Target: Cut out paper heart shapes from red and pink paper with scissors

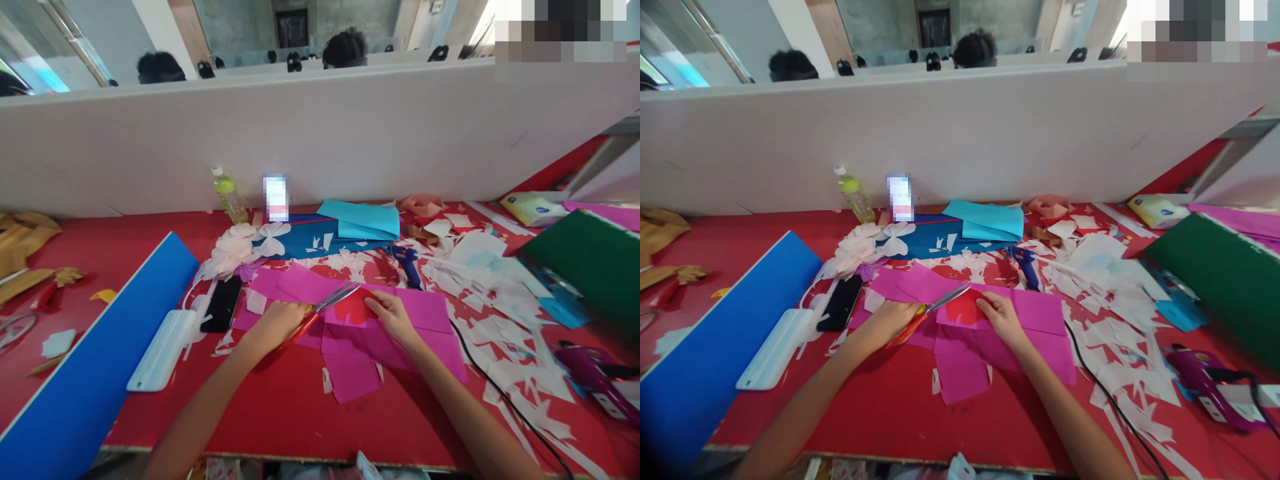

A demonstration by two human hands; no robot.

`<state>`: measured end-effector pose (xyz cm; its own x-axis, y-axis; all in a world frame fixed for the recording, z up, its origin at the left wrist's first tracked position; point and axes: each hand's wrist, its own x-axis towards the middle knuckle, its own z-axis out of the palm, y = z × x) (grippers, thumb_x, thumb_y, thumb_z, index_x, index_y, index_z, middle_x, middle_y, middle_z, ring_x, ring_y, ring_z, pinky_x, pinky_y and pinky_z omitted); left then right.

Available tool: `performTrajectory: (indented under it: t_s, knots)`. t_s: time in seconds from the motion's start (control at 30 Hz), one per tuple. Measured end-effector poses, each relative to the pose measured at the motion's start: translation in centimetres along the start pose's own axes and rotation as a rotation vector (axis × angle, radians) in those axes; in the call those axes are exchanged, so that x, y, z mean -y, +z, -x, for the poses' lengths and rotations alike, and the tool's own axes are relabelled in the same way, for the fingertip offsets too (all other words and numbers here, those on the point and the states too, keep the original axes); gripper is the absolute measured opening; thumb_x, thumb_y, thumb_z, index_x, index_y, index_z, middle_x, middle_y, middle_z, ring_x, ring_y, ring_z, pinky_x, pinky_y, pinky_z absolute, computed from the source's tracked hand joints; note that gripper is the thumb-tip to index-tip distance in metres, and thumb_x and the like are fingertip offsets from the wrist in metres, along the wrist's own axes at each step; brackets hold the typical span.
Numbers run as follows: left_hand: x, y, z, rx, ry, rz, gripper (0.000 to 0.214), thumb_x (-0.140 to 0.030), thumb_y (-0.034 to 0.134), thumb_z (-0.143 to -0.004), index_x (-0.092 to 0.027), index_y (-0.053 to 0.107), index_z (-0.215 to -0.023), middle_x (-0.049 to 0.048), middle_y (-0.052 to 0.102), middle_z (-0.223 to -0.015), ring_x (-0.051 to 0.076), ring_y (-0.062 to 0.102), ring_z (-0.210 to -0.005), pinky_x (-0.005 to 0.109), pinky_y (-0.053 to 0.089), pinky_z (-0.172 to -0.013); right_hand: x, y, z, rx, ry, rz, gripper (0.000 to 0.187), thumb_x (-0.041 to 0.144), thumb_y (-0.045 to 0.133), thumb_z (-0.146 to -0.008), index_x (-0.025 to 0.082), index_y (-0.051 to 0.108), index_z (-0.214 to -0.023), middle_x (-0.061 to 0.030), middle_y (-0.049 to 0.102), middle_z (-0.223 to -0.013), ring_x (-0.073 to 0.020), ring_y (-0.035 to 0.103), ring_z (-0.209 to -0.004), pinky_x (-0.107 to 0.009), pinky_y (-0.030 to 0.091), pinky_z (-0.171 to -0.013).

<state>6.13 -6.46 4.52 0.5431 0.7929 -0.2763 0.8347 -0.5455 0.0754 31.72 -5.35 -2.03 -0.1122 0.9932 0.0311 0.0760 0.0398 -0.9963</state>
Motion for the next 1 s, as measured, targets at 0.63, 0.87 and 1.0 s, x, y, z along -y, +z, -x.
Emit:
performTrajectory:
  t_s: [0.63, 0.87, 1.0]
  knots:
    - [0.4, 1.3, -0.1, -0.044, 0.025, 0.038, 0.02, -0.016, 0.039, -0.092, -0.013, 0.055, -0.104, 0.0125, 0.068, -0.096, 0.026, 0.067, -0.085, 0.033, 0.049, -0.071, 0.0, 0.2, 0.0, 0.015, 0.094, -0.089, 0.037, 0.053, 0.067, -0.069, 0.018, 0.057, -0.065, 0.0011, 0.054, -0.059, -0.0126, 0.046, -0.055, -0.025, 0.034, -0.051]
    - [0.3, 1.2, -0.1, -0.038, 0.01, 0.027, 0.02, -0.017, 0.039, -0.092, -0.014, 0.055, -0.103, 0.0128, 0.068, -0.093, 0.025, 0.067, -0.085, 0.031, 0.049, -0.072, -0.6, 0.4, 0.0, -0.003, 0.119, -0.13, 0.039, 0.054, 0.069, -0.067, 0.018, 0.054, -0.062, 0.0016, 0.053, -0.057, -0.0112, 0.044, -0.052, -0.023, 0.032, -0.047]
    - [0.3, 1.1, -0.1, -0.023, 0.012, 0.009, 0.02, -0.015, 0.04, -0.09, -0.014, 0.056, -0.102, 0.0134, 0.068, -0.094, 0.025, 0.067, -0.084, 0.031, 0.05, -0.071, -0.9, 0.5, 0.0, -0.001, 0.131, -0.138, 0.04, 0.055, 0.069, -0.067, 0.018, 0.055, -0.063, 0.0013, 0.054, -0.058, -0.0119, 0.046, -0.052, -0.024, 0.034, -0.048]
